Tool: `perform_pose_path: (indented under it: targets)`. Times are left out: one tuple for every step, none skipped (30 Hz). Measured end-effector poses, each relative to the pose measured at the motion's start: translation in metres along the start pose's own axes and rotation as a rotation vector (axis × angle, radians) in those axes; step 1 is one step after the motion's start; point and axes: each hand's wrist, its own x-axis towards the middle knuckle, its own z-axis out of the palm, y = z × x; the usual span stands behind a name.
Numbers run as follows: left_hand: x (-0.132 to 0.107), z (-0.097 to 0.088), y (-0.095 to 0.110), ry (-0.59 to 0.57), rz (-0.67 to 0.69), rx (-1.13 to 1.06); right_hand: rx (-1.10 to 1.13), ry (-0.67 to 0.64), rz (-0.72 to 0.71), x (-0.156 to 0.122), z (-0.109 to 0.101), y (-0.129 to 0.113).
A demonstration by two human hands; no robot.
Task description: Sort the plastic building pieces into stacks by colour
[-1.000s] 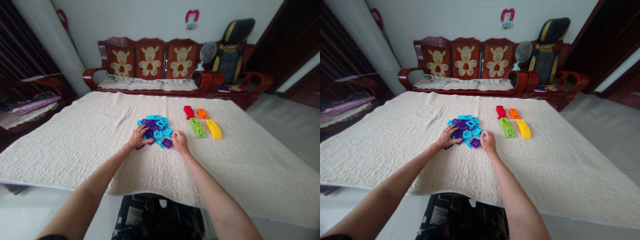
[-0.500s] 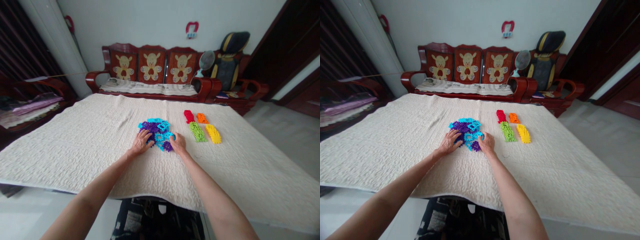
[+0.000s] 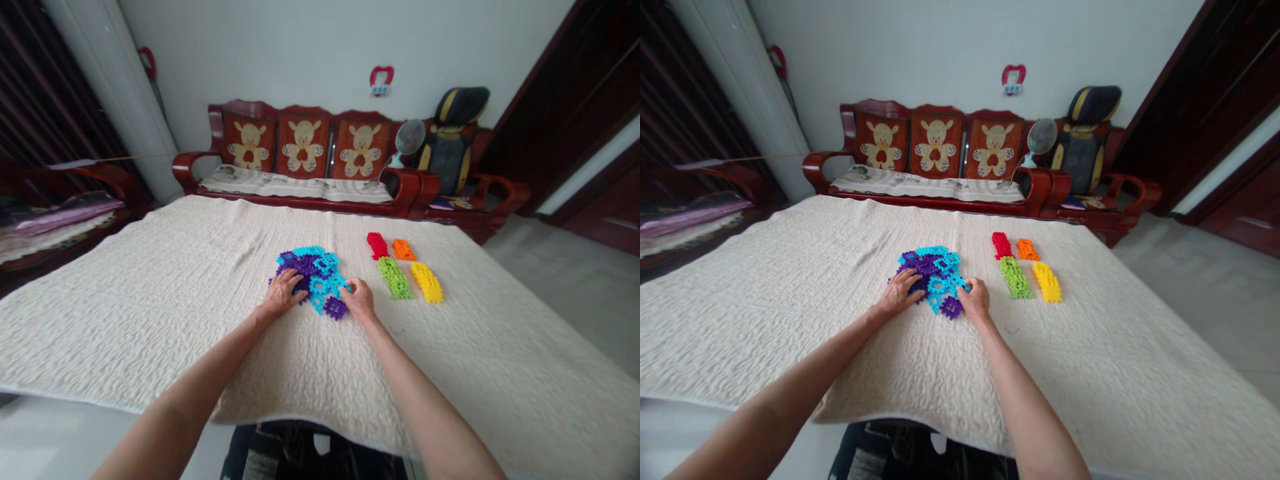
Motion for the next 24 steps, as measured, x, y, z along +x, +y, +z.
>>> perform_pose_path:
  targets:
    - [0.001, -0.001, -0.001, 0.018, -0.011, 0.004, 0.027, -0.025, 0.012, 0.001, -0.002, -0.001]
    - [0.002, -0.002, -0.002, 0.039, -0.021, 0.007, 0.059, -0.054, 0.021, 0.002, -0.004, -0.002]
    - [0.002, -0.003, -0.001, 0.061, -0.027, 0.011, 0.094, -0.083, 0.032, 0.003, -0.006, -0.002]
    - [0.002, -0.004, 0.0, 0.083, -0.029, 0.012, 0.129, -0.108, 0.044, 0.004, -0.008, -0.002]
    - [0.003, -0.005, 0.002, 0.102, -0.029, 0.012, 0.161, -0.124, 0.057, 0.006, -0.01, -0.001]
    - [0.004, -0.006, 0.005, 0.116, -0.029, 0.011, 0.189, -0.127, 0.071, 0.008, -0.013, 0.001]
    - [0.005, -0.006, 0.008, 0.126, -0.029, 0.008, 0.211, -0.115, 0.086, 0.011, -0.016, 0.003]
    - [0.008, -0.005, 0.012, 0.131, -0.031, 0.004, 0.225, -0.093, 0.101, 0.015, -0.018, 0.006]
    - [0.013, -0.004, 0.015, 0.135, -0.034, -0.002, 0.229, -0.066, 0.115, 0.019, -0.021, 0.01]
    - [0.018, -0.003, 0.017, 0.136, -0.036, -0.007, 0.223, -0.042, 0.126, 0.024, -0.023, 0.013]
    - [0.025, -0.002, 0.018, 0.136, -0.04, -0.014, 0.208, -0.021, 0.134, 0.028, -0.024, 0.017]
    - [0.032, 0.0, 0.017, 0.139, -0.049, -0.021, 0.189, -0.001, 0.134, 0.032, -0.024, 0.02]
    - [0.041, 0.001, 0.015, 0.149, -0.067, -0.028, 0.167, 0.023, 0.123, 0.035, -0.024, 0.024]
    - [0.049, 0.001, 0.01, 0.16, -0.096, -0.035, 0.143, 0.057, 0.1, 0.037, -0.023, 0.027]
    - [0.057, 0.001, 0.004, 0.173, -0.136, -0.042, 0.12, 0.096, 0.065, 0.038, -0.021, 0.03]
    - [0.064, 0.0, -0.003, 0.185, -0.185, -0.051, 0.097, 0.135, 0.025, 0.038, -0.019, 0.032]
    - [0.071, -0.001, -0.012, 0.19, -0.238, -0.059, 0.076, 0.164, -0.014, 0.037, -0.017, 0.034]
    - [0.077, -0.002, -0.022, 0.191, -0.291, -0.068, 0.057, 0.173, -0.048, 0.035, -0.015, 0.035]
    - [0.082, -0.003, -0.031, 0.182, -0.344, -0.077, 0.041, 0.16, -0.077, 0.033, -0.012, 0.036]
    - [0.086, -0.004, -0.041, 0.168, -0.396, -0.084, 0.028, 0.131, -0.102, 0.031, -0.011, 0.036]
    - [0.09, -0.005, -0.05, 0.151, -0.441, -0.092, 0.017, 0.096, -0.127, 0.028, -0.009, 0.035]
    - [0.094, -0.005, -0.059, 0.13, -0.473, -0.103, 0.006, 0.064, -0.151, 0.026, -0.009, 0.035]
    - [0.098, -0.006, -0.066, 0.105, -0.493, -0.117, -0.003, 0.039, -0.174, 0.025, -0.008, 0.034]
    - [0.101, -0.006, -0.073, 0.078, -0.503, -0.131, -0.012, 0.02, -0.193, 0.024, -0.008, 0.033]
